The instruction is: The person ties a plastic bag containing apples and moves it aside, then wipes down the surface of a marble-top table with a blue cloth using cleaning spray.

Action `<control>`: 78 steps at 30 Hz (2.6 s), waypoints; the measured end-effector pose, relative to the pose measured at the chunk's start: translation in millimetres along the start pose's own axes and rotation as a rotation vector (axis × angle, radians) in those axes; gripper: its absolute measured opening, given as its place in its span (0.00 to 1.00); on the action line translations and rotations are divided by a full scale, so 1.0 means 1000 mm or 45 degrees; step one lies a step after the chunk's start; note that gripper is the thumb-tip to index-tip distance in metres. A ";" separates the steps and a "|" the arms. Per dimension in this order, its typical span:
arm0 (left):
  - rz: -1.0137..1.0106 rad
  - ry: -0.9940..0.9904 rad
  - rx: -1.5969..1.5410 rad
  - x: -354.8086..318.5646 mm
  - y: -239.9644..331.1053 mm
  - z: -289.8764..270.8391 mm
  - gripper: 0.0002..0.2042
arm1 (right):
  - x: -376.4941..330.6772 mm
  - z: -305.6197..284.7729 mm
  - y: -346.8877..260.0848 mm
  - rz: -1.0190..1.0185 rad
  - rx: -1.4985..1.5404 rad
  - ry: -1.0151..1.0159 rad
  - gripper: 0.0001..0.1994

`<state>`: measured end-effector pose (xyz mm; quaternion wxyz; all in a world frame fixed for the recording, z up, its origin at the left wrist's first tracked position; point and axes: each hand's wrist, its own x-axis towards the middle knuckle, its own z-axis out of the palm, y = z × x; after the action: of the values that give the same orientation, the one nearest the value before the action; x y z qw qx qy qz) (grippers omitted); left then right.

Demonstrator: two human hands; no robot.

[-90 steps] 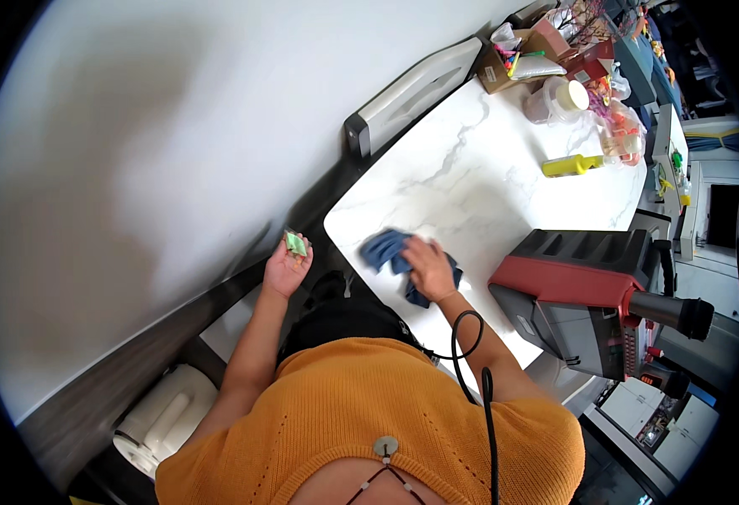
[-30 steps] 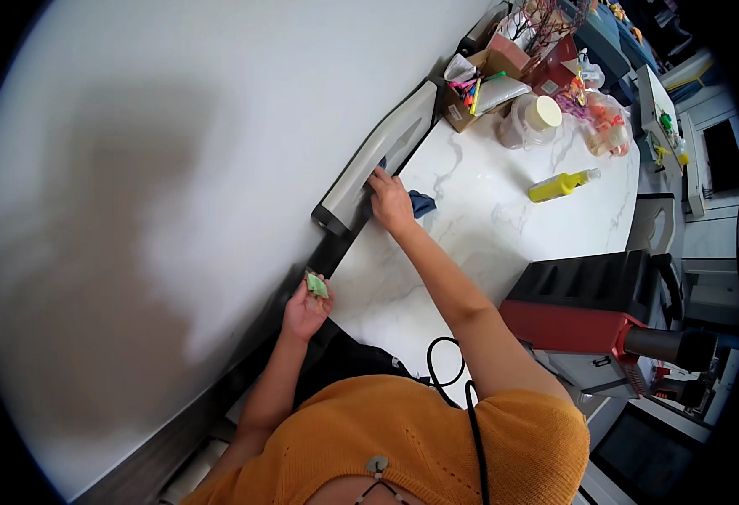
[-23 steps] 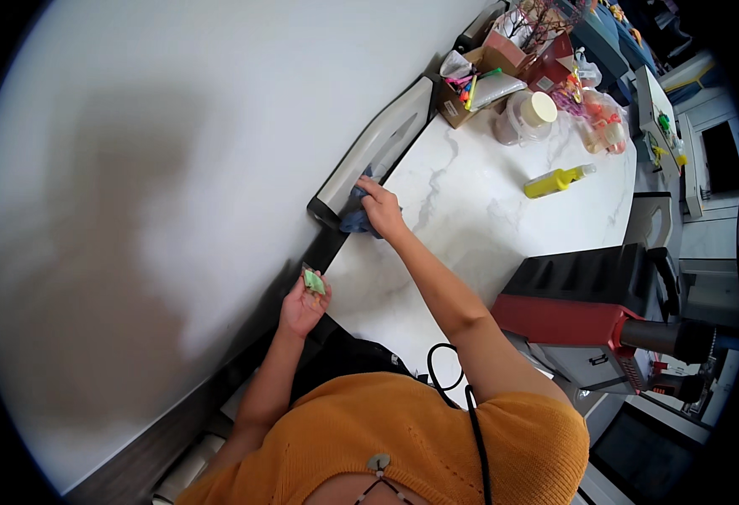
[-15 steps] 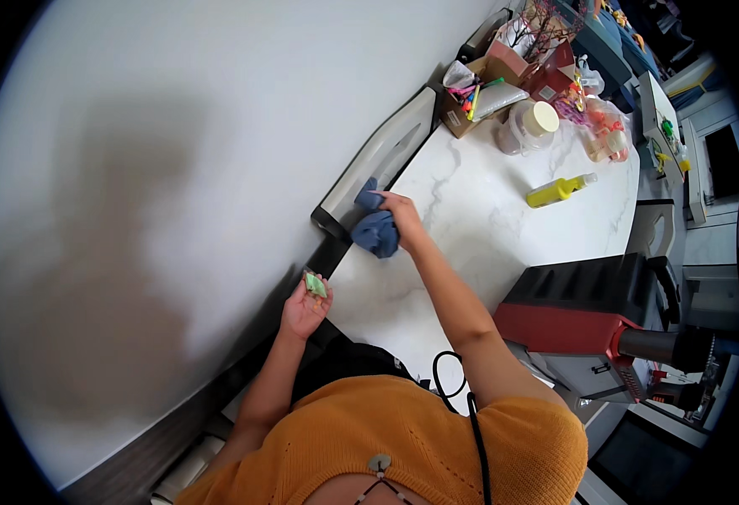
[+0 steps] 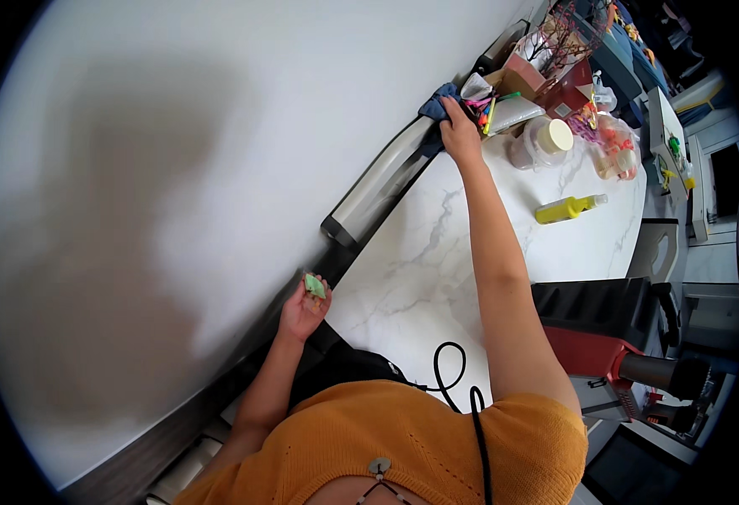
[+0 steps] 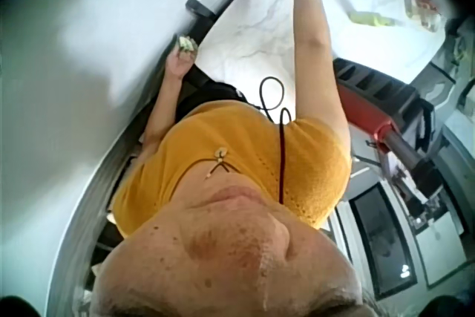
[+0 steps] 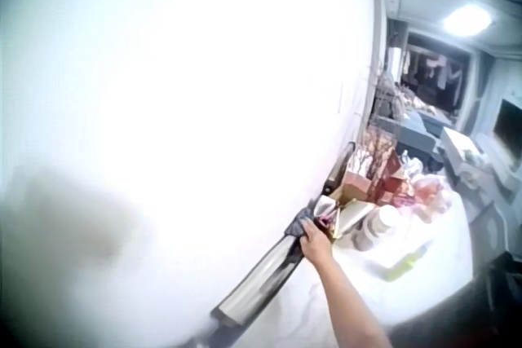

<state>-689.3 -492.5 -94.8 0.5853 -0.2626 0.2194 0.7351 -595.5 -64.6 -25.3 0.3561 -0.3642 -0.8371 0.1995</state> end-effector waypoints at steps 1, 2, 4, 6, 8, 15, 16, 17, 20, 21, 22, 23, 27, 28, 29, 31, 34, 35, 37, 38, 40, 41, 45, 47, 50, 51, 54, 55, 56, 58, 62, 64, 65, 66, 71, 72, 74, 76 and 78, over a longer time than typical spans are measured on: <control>-0.003 -0.022 -0.010 0.002 -0.001 0.001 0.11 | -0.001 0.003 0.007 0.010 0.018 0.021 0.19; -0.002 -0.045 -0.021 0.003 -0.002 0.002 0.11 | -0.003 0.005 0.005 -0.013 0.018 0.006 0.19; -0.010 -0.070 -0.030 0.007 -0.006 0.003 0.11 | -0.012 0.008 0.001 -0.055 0.012 -0.019 0.18; -0.027 -0.068 -0.027 0.007 -0.010 0.002 0.10 | -0.024 0.009 -0.019 -0.107 0.092 -0.070 0.19; -0.034 -0.047 -0.015 0.008 -0.015 0.003 0.10 | -0.045 0.007 -0.044 -0.062 0.108 -0.061 0.18; -0.060 -0.043 -0.052 0.009 -0.022 0.006 0.10 | -0.117 0.012 -0.118 -0.195 0.124 -0.313 0.20; -0.063 -0.037 -0.043 0.008 -0.022 0.005 0.10 | -0.129 0.015 -0.126 -0.273 0.144 -0.307 0.20; -0.069 -0.035 -0.030 0.007 -0.021 0.006 0.10 | -0.136 0.010 -0.136 -0.292 0.154 -0.350 0.20; -0.068 0.025 -0.008 0.007 -0.018 0.003 0.11 | -0.134 0.001 -0.141 -0.401 0.124 -0.443 0.19; -0.064 0.054 -0.004 0.008 -0.017 0.000 0.11 | -0.131 -0.002 -0.138 -0.446 0.103 -0.468 0.19; -0.059 0.052 -0.016 0.011 -0.017 -0.001 0.10 | -0.125 -0.003 -0.133 -0.509 0.042 -0.455 0.19; -0.055 0.051 -0.023 0.012 -0.015 0.000 0.10 | -0.116 -0.003 -0.126 -0.569 -0.020 -0.437 0.19; -0.012 -0.034 -0.027 0.016 -0.009 0.009 0.12 | -0.112 0.002 -0.114 -0.656 -0.092 -0.312 0.18; -0.011 -0.051 -0.018 0.018 -0.007 0.011 0.12 | -0.110 0.003 -0.111 -0.674 -0.093 -0.264 0.18; -0.006 -0.065 -0.006 0.019 -0.004 0.012 0.12 | -0.108 0.003 -0.108 -0.689 -0.101 -0.179 0.17; -0.001 -0.071 0.006 0.016 -0.003 0.010 0.12 | -0.103 0.012 -0.085 -0.594 -0.110 0.012 0.17; -0.010 -0.051 -0.003 0.013 -0.005 0.004 0.12 | -0.086 0.003 -0.059 -0.073 -0.133 0.199 0.19; -0.005 -0.028 -0.013 0.013 -0.005 0.000 0.12 | -0.081 -0.005 -0.058 0.223 -0.226 0.011 0.21; -0.028 -0.018 -0.036 0.014 -0.007 0.000 0.12 | -0.078 -0.016 -0.044 0.331 -0.277 -0.085 0.21; -0.042 -0.022 -0.050 0.013 -0.007 0.001 0.11 | -0.079 -0.021 -0.042 0.339 -0.277 -0.095 0.23; -0.040 -0.038 -0.041 0.012 -0.007 0.004 0.11 | -0.077 -0.037 -0.038 0.457 -0.138 -0.204 0.27; -0.033 -0.051 -0.016 0.014 -0.008 0.007 0.11 | -0.076 -0.045 -0.028 0.461 -0.090 -0.225 0.32; -0.036 -0.053 -0.006 0.019 -0.004 0.010 0.11 | -0.054 -0.087 -0.056 1.132 0.659 -0.282 0.29; -0.056 -0.052 0.006 0.021 -0.003 0.009 0.11 | -0.063 -0.075 -0.024 1.073 0.947 -0.048 0.24; -0.035 -0.056 0.021 0.020 -0.006 0.010 0.12 | -0.088 -0.036 0.042 0.722 0.510 0.065 0.22; -0.019 -0.024 0.024 0.019 -0.006 0.010 0.12 | -0.098 -0.024 0.043 0.629 0.435 0.018 0.25; 0.006 0.022 0.016 0.015 -0.008 0.006 0.12 | -0.118 0.006 0.043 0.293 0.141 -0.254 0.39; -0.001 0.007 0.000 0.017 -0.007 0.001 0.11 | -0.121 0.010 0.034 0.324 -0.047 -0.354 0.41; -0.007 -0.005 -0.015 0.016 -0.006 -0.003 0.11 | -0.119 0.008 0.013 0.355 -0.235 -0.454 0.44; 0.007 -0.007 0.006 0.015 -0.006 -0.003 0.11 | -0.117 0.014 0.002 0.377 -0.461 -0.552 0.48; 0.023 0.034 0.038 0.013 -0.008 0.001 0.11 | -0.118 0.029 0.009 0.280 -0.388 -0.423 0.41; -0.012 0.036 0.011 0.017 -0.008 -0.002 0.11 | -0.119 0.034 0.028 0.286 -0.060 -0.423 0.36; -0.024 0.028 -0.002 0.019 -0.007 0.000 0.11 | -0.121 0.034 0.024 0.242 0.046 -0.294 0.30; -0.016 0.001 -0.018 0.020 -0.008 0.002 0.11 | -0.118 0.030 0.023 0.244 0.087 -0.184 0.29; -0.008 -0.044 -0.040 0.023 -0.010 0.002 0.10 | -0.070 -0.006 -0.008 0.179 0.041 0.261 0.28; -0.012 -0.040 -0.041 0.024 -0.009 0.001 0.10 | -0.055 -0.011 -0.017 0.168 0.037 0.359 0.28; -0.003 -0.026 -0.049 0.025 -0.010 0.003 0.10 | -0.029 -0.030 -0.039 0.143 0.018 0.238 0.26; -0.017 -0.036 -0.060 0.028 -0.013 0.007 0.10 | -0.010 -0.029 -0.040 0.104 -0.109 0.124 0.24; -0.046 -0.063 -0.073 0.031 -0.014 0.008 0.10 | 0.004 -0.016 -0.040 0.054 -0.333 0.009 0.22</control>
<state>-682.5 -461.3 -108.7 0.5960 -0.2648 0.1788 0.7366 -604.2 -86.8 11.3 0.3041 -0.4260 -0.8468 0.0949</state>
